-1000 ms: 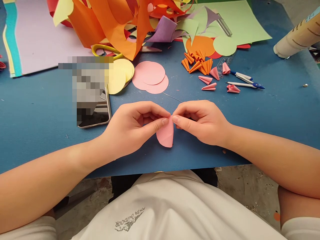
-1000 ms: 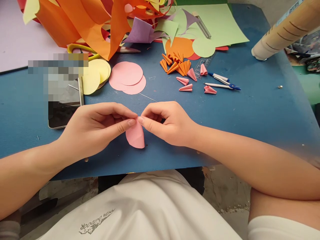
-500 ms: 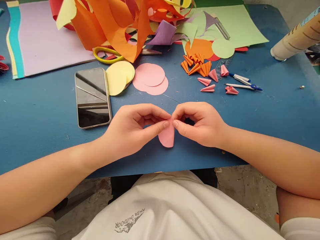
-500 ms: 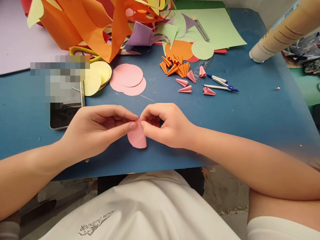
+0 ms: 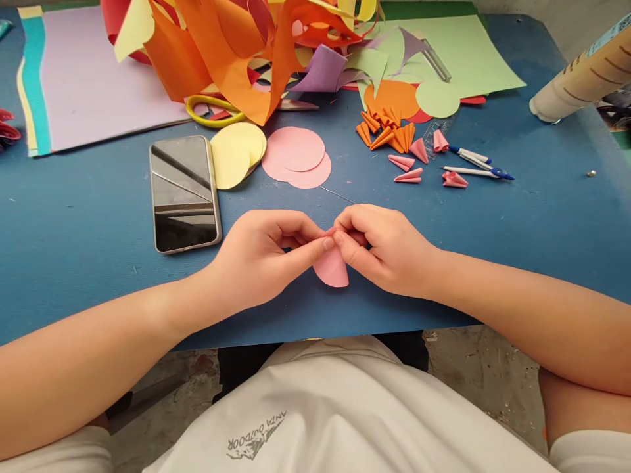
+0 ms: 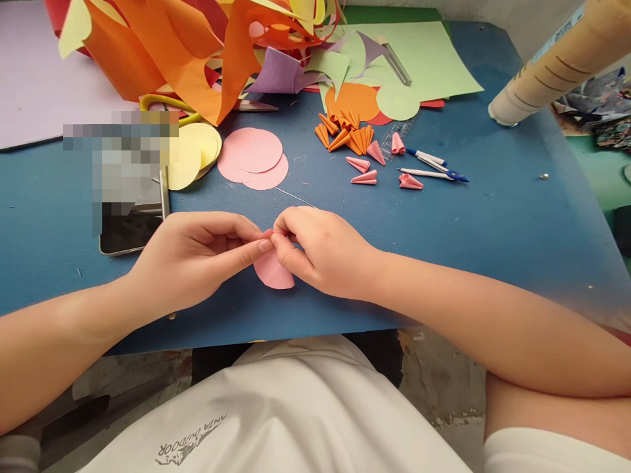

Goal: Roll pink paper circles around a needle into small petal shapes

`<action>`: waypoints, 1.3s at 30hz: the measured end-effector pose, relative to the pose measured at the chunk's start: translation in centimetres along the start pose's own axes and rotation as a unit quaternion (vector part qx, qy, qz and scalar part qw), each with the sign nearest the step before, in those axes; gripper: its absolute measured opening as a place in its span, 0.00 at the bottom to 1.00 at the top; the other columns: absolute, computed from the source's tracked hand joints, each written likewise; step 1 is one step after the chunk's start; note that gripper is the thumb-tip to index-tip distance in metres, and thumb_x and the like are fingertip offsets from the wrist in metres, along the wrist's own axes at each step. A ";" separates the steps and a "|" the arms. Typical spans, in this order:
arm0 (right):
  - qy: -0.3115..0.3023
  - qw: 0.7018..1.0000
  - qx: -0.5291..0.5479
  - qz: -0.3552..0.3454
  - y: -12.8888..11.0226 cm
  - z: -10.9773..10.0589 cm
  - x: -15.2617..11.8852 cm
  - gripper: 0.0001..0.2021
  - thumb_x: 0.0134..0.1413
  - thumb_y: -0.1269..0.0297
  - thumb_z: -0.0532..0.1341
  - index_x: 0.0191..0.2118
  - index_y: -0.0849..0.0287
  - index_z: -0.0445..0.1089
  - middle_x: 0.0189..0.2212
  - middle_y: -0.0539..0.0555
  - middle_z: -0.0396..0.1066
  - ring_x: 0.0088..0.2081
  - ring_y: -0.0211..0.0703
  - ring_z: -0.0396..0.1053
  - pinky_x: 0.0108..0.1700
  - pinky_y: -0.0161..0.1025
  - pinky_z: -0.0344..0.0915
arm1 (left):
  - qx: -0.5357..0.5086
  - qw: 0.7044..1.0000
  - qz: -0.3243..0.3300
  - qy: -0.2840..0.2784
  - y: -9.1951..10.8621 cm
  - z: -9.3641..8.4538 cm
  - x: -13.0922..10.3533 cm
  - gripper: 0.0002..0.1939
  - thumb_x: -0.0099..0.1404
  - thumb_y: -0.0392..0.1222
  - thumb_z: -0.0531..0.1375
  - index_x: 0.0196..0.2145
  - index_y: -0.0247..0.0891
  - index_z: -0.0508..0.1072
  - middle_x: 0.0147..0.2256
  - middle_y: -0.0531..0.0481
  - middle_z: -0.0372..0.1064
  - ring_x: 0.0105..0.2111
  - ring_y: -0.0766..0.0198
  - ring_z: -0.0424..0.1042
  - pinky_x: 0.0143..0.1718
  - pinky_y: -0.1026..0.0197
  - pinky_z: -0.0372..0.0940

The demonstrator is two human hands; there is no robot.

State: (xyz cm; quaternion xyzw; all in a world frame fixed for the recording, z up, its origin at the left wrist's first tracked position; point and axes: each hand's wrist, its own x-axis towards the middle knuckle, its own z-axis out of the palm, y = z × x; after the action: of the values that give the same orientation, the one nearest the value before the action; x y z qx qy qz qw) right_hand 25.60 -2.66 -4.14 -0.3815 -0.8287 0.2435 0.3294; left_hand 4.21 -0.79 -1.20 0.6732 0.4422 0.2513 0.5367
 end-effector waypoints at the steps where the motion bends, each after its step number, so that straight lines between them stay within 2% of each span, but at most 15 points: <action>1: -0.005 1.000 0.007 0.003 0.0 0.0 0.0 0.11 0.71 0.68 0.56 0.32 0.56 0.61 0.26 0.49 0.66 0.27 0.37 0.62 0.31 0.35 0.60 | -0.003 1.000 0.002 0.005 0.1 0.0 0.0 0.06 0.62 0.41 0.71 0.29 0.39 0.82 0.26 0.53 0.79 0.27 0.66 0.74 0.28 0.66 0.70; 6: 0.000 0.999 0.050 0.001 -0.1 -0.2 0.0 0.09 0.68 0.69 0.58 0.33 0.56 0.63 0.27 0.49 0.68 0.28 0.38 0.63 0.32 0.36 0.60 | -0.038 0.999 -0.001 0.017 0.2 0.0 -0.1 0.09 0.62 0.46 0.72 0.29 0.40 0.83 0.28 0.50 0.80 0.29 0.60 0.77 0.32 0.61 0.74; 10: 0.022 0.999 0.045 -0.006 0.1 -0.2 0.1 0.08 0.65 0.70 0.61 0.33 0.57 0.65 0.25 0.48 0.67 0.27 0.37 0.62 0.31 0.36 0.59 | -0.068 0.997 0.009 0.035 -0.1 0.1 0.0 0.08 0.62 0.45 0.73 0.29 0.41 0.82 0.29 0.50 0.80 0.31 0.61 0.78 0.35 0.61 0.75; 14: 0.005 0.999 0.026 -0.037 0.4 -0.1 0.3 0.07 0.69 0.69 0.59 0.35 0.58 0.66 0.26 0.49 0.68 0.28 0.37 0.62 0.31 0.36 0.59 | -0.068 0.998 0.008 0.006 -0.5 0.0 0.2 0.08 0.63 0.43 0.72 0.30 0.41 0.78 0.29 0.52 0.78 0.29 0.64 0.75 0.33 0.63 0.72; 17: -0.015 0.999 0.004 -0.045 0.5 -0.2 0.3 0.08 0.71 0.69 0.57 0.36 0.58 0.65 0.27 0.50 0.69 0.28 0.38 0.62 0.32 0.36 0.59 | -0.033 0.999 0.034 -0.006 -0.5 -0.1 0.1 0.06 0.65 0.42 0.69 0.32 0.42 0.76 0.30 0.53 0.77 0.29 0.64 0.73 0.32 0.63 0.71; 20: -0.024 0.999 -0.010 -0.039 0.2 -0.3 0.3 0.13 0.74 0.66 0.55 0.33 0.57 0.63 0.25 0.49 0.67 0.27 0.38 0.62 0.31 0.36 0.59 | -0.003 0.998 0.068 0.020 -0.3 -0.1 -0.2 0.07 0.68 0.43 0.66 0.32 0.42 0.75 0.31 0.51 0.75 0.31 0.62 0.73 0.33 0.61 0.70; 24: -0.031 0.998 -0.023 -0.052 -0.3 -0.5 0.2 0.18 0.76 0.64 0.53 0.29 0.56 0.60 0.23 0.48 0.64 0.25 0.37 0.59 0.30 0.36 0.57 | -0.008 0.996 0.079 0.034 -0.1 0.0 -0.5 0.08 0.69 0.43 0.65 0.31 0.41 0.74 0.30 0.51 0.72 0.31 0.62 0.71 0.32 0.61 0.68; 28: -0.013 0.997 -0.015 -0.072 -0.1 -0.7 0.2 0.17 0.76 0.62 0.55 0.31 0.57 0.62 0.24 0.49 0.65 0.26 0.37 0.60 0.31 0.36 0.58 | -0.033 0.996 0.073 0.037 0.0 0.1 -0.5 0.09 0.69 0.44 0.66 0.31 0.41 0.75 0.30 0.52 0.73 0.30 0.64 0.71 0.32 0.61 0.68; 33: -0.005 0.998 -0.002 -0.059 0.2 -0.8 0.2 0.15 0.76 0.59 0.56 0.33 0.57 0.63 0.25 0.49 0.65 0.26 0.37 0.59 0.30 0.36 0.58 | -0.037 0.994 0.061 0.080 -0.1 -0.2 -0.3 0.12 0.67 0.49 0.68 0.30 0.41 0.75 0.29 0.51 0.73 0.30 0.63 0.70 0.32 0.60 0.68; 36: -0.020 0.999 0.001 -0.046 0.1 -1.0 0.2 0.21 0.77 0.56 0.54 0.29 0.57 0.62 0.21 0.47 0.60 0.24 0.36 0.56 0.29 0.37 0.56 | -0.035 0.993 0.064 0.098 -0.1 -0.4 -0.3 0.12 0.66 0.50 0.69 0.30 0.41 0.75 0.30 0.50 0.75 0.30 0.62 0.71 0.33 0.59 0.69; 39: -0.001 0.999 0.007 -0.032 -0.2 -1.4 0.2 0.25 0.74 0.50 0.56 0.24 0.56 0.57 0.19 0.46 0.55 0.22 0.36 0.52 0.28 0.38 0.54 | -0.037 0.990 0.067 0.114 0.0 -0.5 -0.4 0.12 0.66 0.49 0.69 0.31 0.41 0.75 0.30 0.51 0.74 0.29 0.63 0.70 0.32 0.59 0.68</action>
State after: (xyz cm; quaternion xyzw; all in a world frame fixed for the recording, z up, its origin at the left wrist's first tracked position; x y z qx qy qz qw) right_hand 26.43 -2.44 -3.03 -0.3523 -0.8393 0.2386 0.3385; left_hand 3.64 -0.86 -1.04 0.6478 0.4450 0.3783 0.4891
